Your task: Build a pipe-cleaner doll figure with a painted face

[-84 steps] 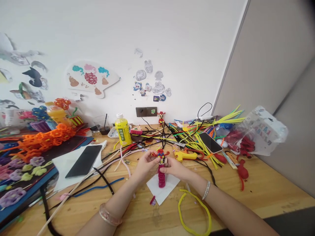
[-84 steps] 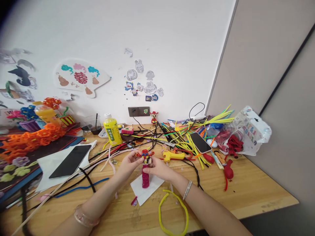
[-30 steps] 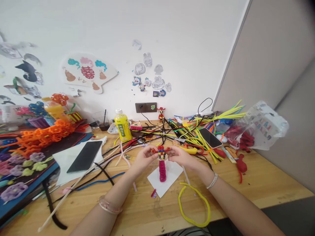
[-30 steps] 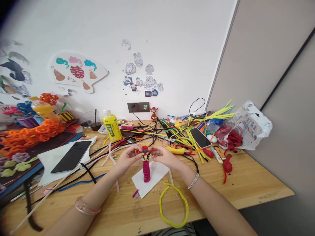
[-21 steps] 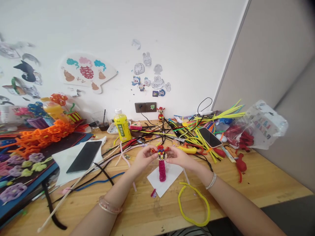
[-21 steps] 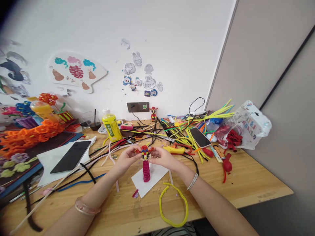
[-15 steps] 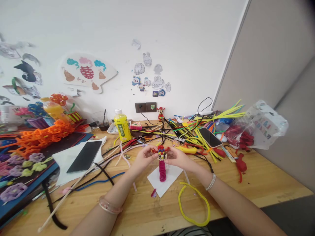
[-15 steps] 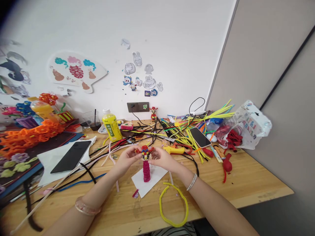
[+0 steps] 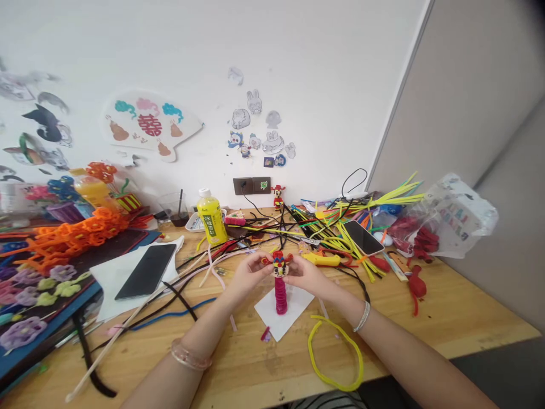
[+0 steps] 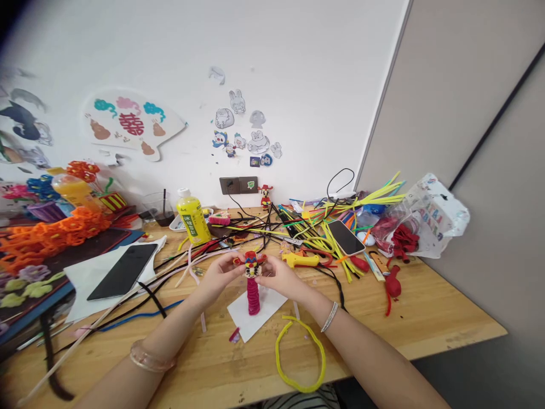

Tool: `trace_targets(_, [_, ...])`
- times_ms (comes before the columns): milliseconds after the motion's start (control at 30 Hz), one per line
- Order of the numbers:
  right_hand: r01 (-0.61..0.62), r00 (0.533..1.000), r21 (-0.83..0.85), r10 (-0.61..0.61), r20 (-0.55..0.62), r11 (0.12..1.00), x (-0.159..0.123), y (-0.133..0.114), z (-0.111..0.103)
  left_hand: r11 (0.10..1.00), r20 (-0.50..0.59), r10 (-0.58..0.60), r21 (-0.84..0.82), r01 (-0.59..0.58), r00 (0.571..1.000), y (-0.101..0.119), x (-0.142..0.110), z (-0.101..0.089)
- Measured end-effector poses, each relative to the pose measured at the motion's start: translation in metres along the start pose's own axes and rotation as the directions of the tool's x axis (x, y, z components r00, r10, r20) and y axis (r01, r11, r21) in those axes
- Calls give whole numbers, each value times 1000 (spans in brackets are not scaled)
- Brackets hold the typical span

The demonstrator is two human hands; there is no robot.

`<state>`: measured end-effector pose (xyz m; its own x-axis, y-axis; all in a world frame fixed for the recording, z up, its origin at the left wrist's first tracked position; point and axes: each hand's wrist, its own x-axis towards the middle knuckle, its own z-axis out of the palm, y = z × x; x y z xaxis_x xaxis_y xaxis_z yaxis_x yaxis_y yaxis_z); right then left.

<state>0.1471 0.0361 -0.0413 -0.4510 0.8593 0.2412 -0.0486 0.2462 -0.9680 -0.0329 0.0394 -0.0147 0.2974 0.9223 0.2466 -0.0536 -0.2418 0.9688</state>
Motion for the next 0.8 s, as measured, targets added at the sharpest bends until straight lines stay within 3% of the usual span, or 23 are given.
trace_targets(800, [-47,997,-43,44,-68,998,-1,-5,6,999,-18,-35,1,35,999,1,-1,3])
